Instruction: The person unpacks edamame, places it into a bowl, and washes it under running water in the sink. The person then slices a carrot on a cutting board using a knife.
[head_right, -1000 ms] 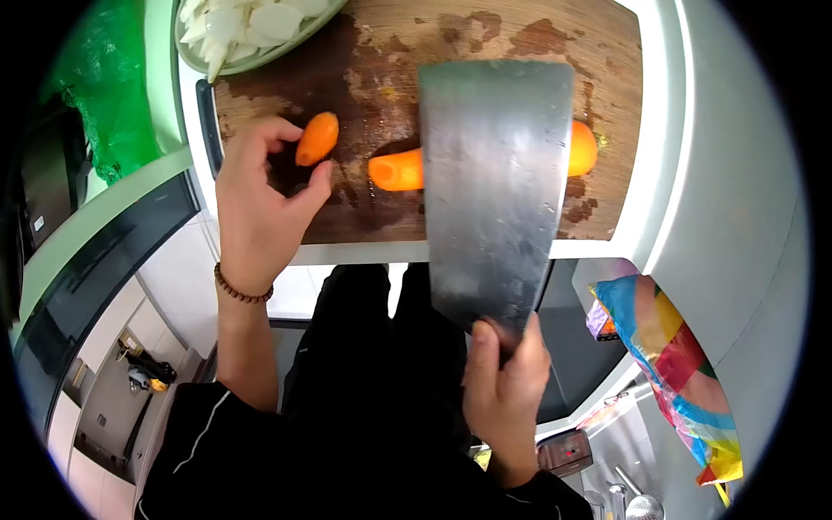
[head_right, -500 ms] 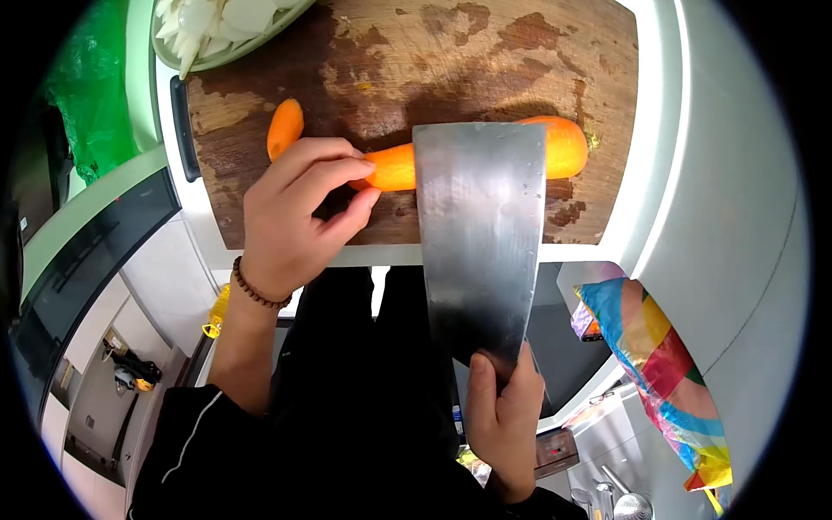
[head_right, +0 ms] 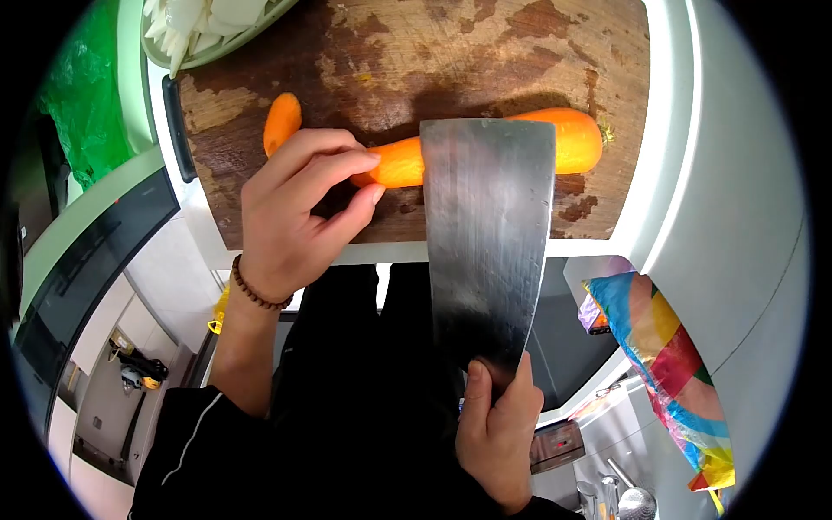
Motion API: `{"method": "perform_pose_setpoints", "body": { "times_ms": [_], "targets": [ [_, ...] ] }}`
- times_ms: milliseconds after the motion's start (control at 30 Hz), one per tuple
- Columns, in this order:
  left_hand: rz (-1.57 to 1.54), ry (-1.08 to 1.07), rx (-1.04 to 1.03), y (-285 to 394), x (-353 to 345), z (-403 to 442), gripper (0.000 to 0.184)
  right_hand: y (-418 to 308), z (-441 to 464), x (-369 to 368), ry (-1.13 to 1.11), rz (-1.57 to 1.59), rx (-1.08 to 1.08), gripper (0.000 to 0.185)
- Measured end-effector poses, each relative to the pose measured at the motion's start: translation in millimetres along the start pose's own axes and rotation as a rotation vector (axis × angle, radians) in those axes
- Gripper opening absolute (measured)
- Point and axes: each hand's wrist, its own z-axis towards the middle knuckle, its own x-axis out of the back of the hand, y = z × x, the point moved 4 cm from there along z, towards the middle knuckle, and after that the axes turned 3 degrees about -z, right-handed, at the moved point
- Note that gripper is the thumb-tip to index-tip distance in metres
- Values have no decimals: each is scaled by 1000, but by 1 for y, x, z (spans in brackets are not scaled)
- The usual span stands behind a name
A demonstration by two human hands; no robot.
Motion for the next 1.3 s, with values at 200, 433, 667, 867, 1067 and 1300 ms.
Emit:
{"method": "perform_pose_setpoints", "body": {
  "times_ms": [200, 433, 667, 867, 1067, 1300],
  "targets": [
    [-4, -16, 17, 0, 2, 2, 25, -11, 6, 0, -37, -73, 12, 11],
    [-14, -28, 48, 1, 4, 7, 24, -16, 18, -15, -36, -80, 92, 12],
    [-4, -41, 125, 3, 4, 11, 40, -8, 56, -59, -56, -90, 224, 19],
    [-277, -21, 375, 4, 7, 9, 70, -15, 55, -50, -65, -111, 255, 18],
    [-1007, 105, 817, 16, 12, 0, 51, -12, 29, -11, 16, 83, 293, 19],
    [-251, 75, 579, 10, 16, 20, 30, 8, 31, 41, 52, 242, 295, 19]
  ]
}}
